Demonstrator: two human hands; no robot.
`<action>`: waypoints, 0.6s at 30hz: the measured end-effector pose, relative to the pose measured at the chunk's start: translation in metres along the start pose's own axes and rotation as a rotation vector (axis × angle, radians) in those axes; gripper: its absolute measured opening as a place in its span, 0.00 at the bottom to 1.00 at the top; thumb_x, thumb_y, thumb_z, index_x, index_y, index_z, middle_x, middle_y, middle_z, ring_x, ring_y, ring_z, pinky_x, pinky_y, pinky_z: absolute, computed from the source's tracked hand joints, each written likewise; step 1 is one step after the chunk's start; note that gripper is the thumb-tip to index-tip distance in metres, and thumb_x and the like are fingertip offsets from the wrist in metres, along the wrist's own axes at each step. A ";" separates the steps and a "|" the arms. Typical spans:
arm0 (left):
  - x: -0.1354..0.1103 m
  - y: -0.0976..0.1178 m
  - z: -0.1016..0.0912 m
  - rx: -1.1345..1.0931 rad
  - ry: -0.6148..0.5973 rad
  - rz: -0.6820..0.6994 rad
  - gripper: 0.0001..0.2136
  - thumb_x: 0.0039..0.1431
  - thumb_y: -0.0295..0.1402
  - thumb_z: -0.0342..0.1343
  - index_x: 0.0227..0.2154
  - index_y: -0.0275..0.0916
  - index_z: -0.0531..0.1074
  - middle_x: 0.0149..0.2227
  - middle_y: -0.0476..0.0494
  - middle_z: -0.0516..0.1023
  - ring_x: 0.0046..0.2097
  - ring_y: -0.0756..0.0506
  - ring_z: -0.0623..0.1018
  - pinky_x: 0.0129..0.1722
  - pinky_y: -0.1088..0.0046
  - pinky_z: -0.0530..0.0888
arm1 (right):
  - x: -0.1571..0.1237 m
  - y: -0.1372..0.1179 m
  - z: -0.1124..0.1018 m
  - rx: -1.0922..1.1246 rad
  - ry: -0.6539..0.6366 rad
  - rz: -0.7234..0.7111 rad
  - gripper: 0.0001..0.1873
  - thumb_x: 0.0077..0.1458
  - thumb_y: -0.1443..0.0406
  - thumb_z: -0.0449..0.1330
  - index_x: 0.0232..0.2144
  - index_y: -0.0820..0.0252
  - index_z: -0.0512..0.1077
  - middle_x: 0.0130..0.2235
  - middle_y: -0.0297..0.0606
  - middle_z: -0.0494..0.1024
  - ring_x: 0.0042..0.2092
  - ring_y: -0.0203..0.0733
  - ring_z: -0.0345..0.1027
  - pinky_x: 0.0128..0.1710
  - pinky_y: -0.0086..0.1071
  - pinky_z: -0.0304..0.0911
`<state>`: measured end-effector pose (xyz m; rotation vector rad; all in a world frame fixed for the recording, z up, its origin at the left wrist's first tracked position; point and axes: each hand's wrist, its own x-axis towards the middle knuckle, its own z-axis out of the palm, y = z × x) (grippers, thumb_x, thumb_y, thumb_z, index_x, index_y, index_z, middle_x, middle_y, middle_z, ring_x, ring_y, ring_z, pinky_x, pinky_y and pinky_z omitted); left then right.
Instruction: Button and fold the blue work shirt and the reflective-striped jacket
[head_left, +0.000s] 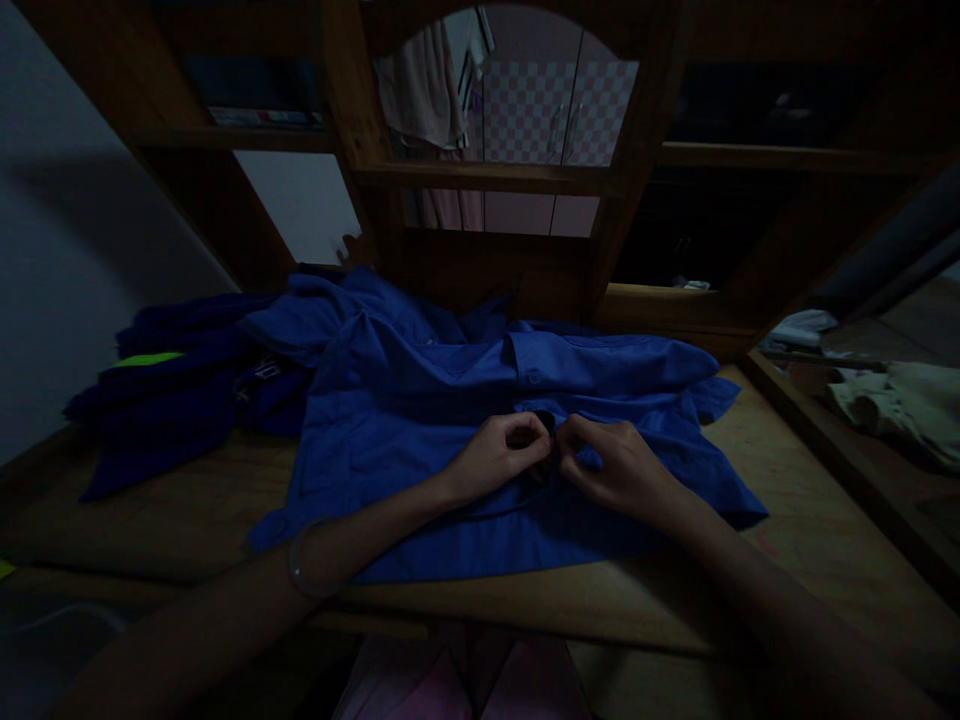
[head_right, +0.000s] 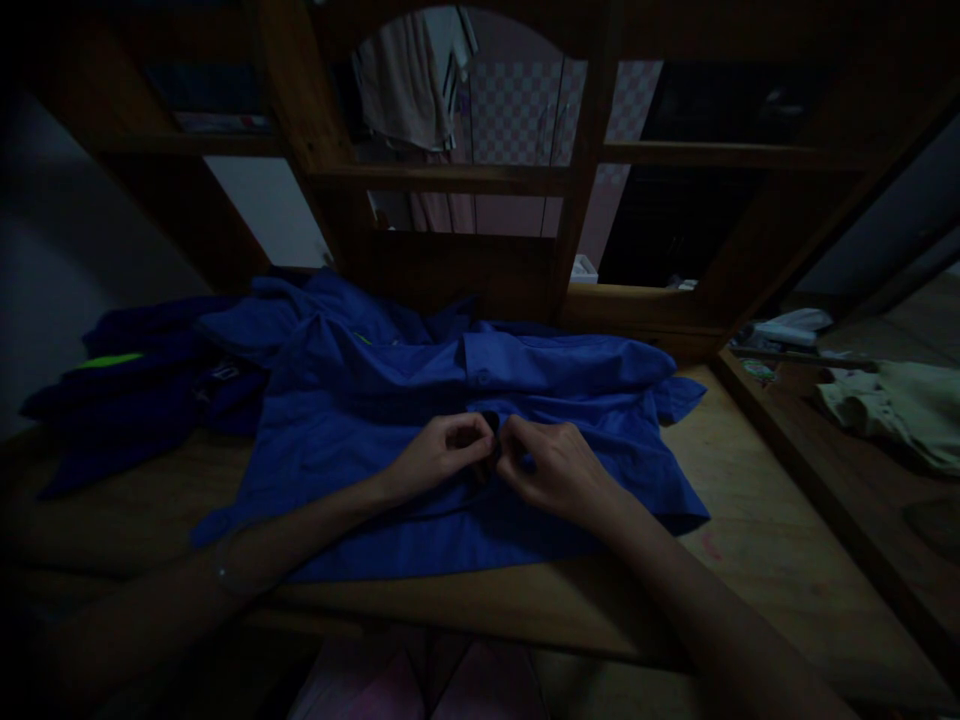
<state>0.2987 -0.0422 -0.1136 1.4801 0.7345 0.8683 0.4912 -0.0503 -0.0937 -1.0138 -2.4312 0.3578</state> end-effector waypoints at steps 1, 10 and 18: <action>0.000 0.000 0.000 -0.001 0.001 0.001 0.10 0.55 0.37 0.55 0.29 0.33 0.68 0.27 0.48 0.71 0.28 0.50 0.74 0.30 0.75 0.72 | 0.000 0.000 0.000 0.005 -0.002 0.002 0.02 0.54 0.68 0.52 0.32 0.59 0.63 0.29 0.33 0.72 0.29 0.35 0.67 0.30 0.27 0.57; 0.002 -0.006 -0.005 0.165 0.094 0.036 0.06 0.56 0.32 0.52 0.27 0.34 0.67 0.26 0.48 0.72 0.29 0.50 0.73 0.31 0.77 0.70 | -0.001 -0.003 -0.006 0.088 -0.036 -0.006 0.04 0.52 0.71 0.52 0.32 0.59 0.62 0.29 0.32 0.69 0.29 0.33 0.64 0.31 0.27 0.57; 0.005 -0.005 -0.011 0.606 0.122 0.084 0.12 0.58 0.37 0.48 0.27 0.35 0.71 0.25 0.50 0.73 0.29 0.51 0.72 0.30 0.78 0.66 | 0.000 -0.001 -0.007 0.018 -0.008 -0.017 0.06 0.52 0.70 0.52 0.35 0.58 0.62 0.32 0.35 0.70 0.33 0.37 0.66 0.35 0.30 0.60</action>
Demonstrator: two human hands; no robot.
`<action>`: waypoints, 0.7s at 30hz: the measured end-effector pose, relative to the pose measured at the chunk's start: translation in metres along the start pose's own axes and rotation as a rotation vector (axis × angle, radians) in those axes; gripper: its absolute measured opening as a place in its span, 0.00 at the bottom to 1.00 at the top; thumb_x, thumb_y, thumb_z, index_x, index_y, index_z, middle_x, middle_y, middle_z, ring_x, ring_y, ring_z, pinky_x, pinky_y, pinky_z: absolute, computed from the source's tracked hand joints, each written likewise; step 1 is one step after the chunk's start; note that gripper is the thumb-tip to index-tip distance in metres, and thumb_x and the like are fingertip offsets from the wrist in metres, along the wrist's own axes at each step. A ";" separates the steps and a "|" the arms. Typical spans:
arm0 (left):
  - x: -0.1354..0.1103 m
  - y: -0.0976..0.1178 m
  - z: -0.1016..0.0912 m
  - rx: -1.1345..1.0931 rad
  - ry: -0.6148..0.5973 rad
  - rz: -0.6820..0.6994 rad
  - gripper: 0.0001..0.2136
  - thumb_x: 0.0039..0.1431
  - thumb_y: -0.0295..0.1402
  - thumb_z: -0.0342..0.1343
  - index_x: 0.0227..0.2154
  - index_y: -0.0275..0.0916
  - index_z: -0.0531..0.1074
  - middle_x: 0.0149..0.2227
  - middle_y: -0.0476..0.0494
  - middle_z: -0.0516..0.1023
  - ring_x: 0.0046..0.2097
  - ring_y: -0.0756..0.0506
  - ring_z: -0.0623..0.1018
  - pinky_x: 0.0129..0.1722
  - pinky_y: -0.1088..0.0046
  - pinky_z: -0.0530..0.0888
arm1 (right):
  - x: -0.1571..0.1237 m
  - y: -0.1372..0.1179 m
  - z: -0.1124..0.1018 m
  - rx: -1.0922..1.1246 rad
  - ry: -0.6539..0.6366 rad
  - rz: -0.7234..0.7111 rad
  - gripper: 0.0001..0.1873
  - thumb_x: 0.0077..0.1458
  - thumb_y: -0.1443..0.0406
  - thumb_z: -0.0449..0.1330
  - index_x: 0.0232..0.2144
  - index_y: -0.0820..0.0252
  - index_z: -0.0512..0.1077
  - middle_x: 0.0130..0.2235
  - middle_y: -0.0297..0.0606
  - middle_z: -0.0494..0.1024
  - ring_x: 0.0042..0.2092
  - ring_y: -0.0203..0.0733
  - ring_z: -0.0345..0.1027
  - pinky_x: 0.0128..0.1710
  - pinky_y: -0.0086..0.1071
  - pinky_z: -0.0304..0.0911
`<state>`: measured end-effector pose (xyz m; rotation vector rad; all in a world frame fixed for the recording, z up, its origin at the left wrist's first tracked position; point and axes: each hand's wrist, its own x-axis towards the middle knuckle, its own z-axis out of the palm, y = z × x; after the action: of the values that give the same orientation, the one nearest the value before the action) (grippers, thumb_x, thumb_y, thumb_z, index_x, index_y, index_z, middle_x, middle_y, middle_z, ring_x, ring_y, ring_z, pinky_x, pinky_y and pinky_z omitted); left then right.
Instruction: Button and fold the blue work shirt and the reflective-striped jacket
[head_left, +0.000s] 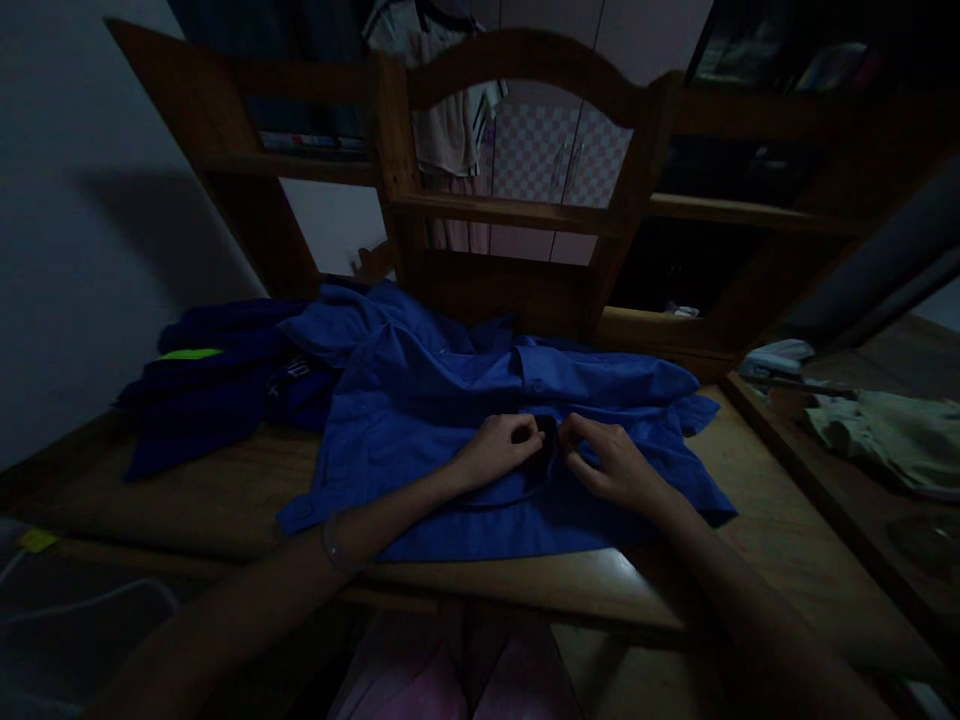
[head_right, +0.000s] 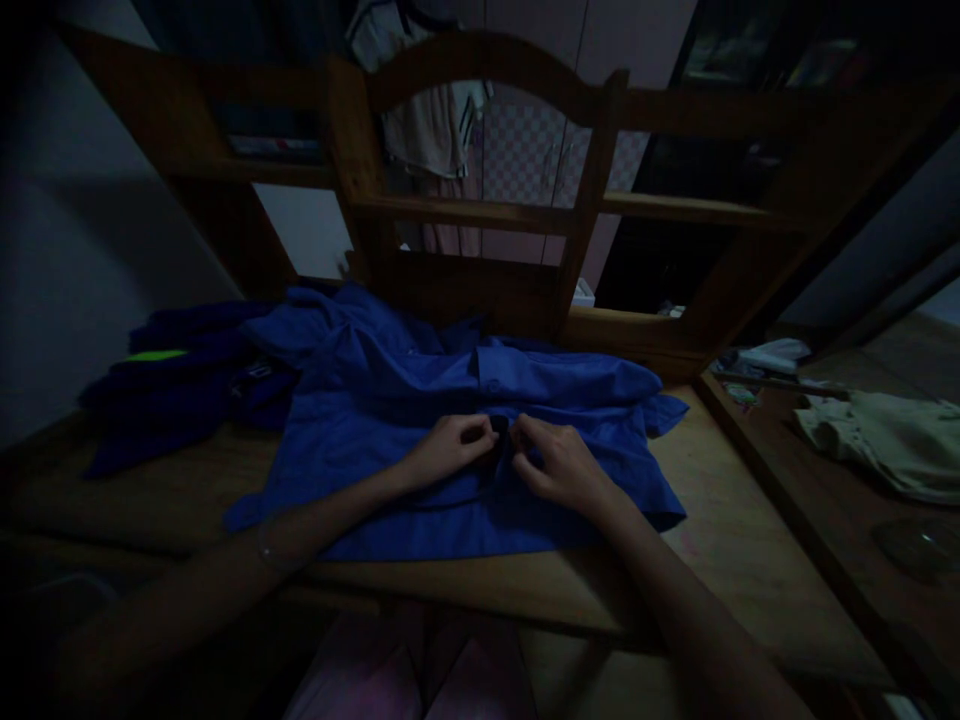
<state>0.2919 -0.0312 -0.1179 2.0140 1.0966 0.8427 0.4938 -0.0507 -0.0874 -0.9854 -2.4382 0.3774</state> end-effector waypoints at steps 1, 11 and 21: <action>-0.001 0.002 -0.004 0.048 -0.032 -0.009 0.12 0.59 0.38 0.48 0.28 0.35 0.71 0.26 0.49 0.74 0.29 0.50 0.72 0.30 0.78 0.66 | -0.003 0.001 -0.002 -0.036 0.014 0.016 0.07 0.52 0.70 0.52 0.36 0.58 0.63 0.33 0.35 0.70 0.34 0.38 0.66 0.36 0.30 0.61; -0.139 0.008 -0.082 0.603 -0.024 -0.118 0.27 0.49 0.51 0.56 0.50 0.42 0.66 0.49 0.40 0.68 0.51 0.40 0.68 0.51 0.66 0.64 | -0.132 0.043 -0.042 -0.442 0.056 0.261 0.35 0.52 0.58 0.56 0.60 0.55 0.51 0.61 0.46 0.54 0.61 0.54 0.51 0.58 0.48 0.53; -0.198 0.002 -0.116 0.819 0.014 -0.398 0.16 0.50 0.24 0.51 0.43 0.39 0.66 0.44 0.40 0.68 0.49 0.42 0.69 0.47 0.66 0.65 | -0.159 0.074 -0.042 -0.465 0.114 0.395 0.30 0.46 0.71 0.51 0.53 0.55 0.66 0.49 0.47 0.72 0.47 0.49 0.70 0.46 0.37 0.64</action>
<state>0.1149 -0.1754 -0.0943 2.2632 1.9915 0.1932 0.6585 -0.1080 -0.1351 -1.6450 -2.2640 -0.1306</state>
